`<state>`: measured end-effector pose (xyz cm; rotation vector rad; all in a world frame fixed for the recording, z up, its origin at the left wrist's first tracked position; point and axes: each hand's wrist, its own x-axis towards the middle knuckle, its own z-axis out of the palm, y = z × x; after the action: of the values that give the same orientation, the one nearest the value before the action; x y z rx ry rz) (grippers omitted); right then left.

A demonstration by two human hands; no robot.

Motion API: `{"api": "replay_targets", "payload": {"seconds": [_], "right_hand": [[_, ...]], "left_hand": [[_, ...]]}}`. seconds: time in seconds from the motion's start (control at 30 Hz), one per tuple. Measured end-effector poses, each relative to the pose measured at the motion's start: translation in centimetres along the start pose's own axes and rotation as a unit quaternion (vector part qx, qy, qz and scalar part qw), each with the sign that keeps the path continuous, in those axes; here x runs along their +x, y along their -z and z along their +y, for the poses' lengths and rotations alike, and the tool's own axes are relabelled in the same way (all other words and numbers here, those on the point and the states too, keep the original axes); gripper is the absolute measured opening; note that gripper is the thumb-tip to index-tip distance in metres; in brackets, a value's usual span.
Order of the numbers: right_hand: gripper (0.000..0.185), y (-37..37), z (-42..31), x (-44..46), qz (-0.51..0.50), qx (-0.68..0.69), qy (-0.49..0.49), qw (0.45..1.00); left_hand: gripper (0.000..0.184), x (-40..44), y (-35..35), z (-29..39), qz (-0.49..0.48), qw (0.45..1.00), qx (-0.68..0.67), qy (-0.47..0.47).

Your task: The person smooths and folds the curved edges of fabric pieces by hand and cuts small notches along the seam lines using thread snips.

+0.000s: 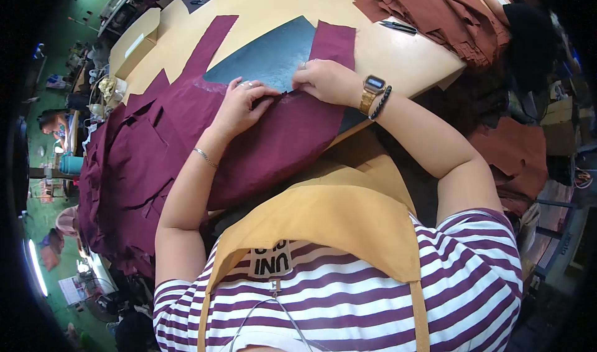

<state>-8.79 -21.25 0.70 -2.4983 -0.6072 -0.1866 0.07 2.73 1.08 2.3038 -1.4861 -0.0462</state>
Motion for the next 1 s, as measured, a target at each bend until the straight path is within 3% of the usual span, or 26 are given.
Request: {"api": "replay_targets", "payload": {"seconds": [0.13,0.33,0.73,1.0], "right_hand": [[0.019,-1.4,0.3,-1.1,0.082,-0.097,0.098,0.987],[0.024,-2.1,-0.7,-1.7,0.07,-0.176,0.094,0.977],[0.031,-3.3,-5.4,-1.4,0.012,-0.249,-0.02,0.968],[0.035,-4.0,-5.1,-0.6,0.022,-0.218,-0.01,0.976]], "left_hand": [[0.019,-0.7,0.1,-1.3,0.032,0.994,0.071,-0.074],[0.023,-1.1,-0.5,-1.7,0.067,0.97,0.182,-0.143],[0.021,-2.1,-0.2,-2.2,0.087,0.973,0.172,-0.126],[0.023,-3.0,0.4,-5.0,0.106,0.968,0.201,-0.107]]}}
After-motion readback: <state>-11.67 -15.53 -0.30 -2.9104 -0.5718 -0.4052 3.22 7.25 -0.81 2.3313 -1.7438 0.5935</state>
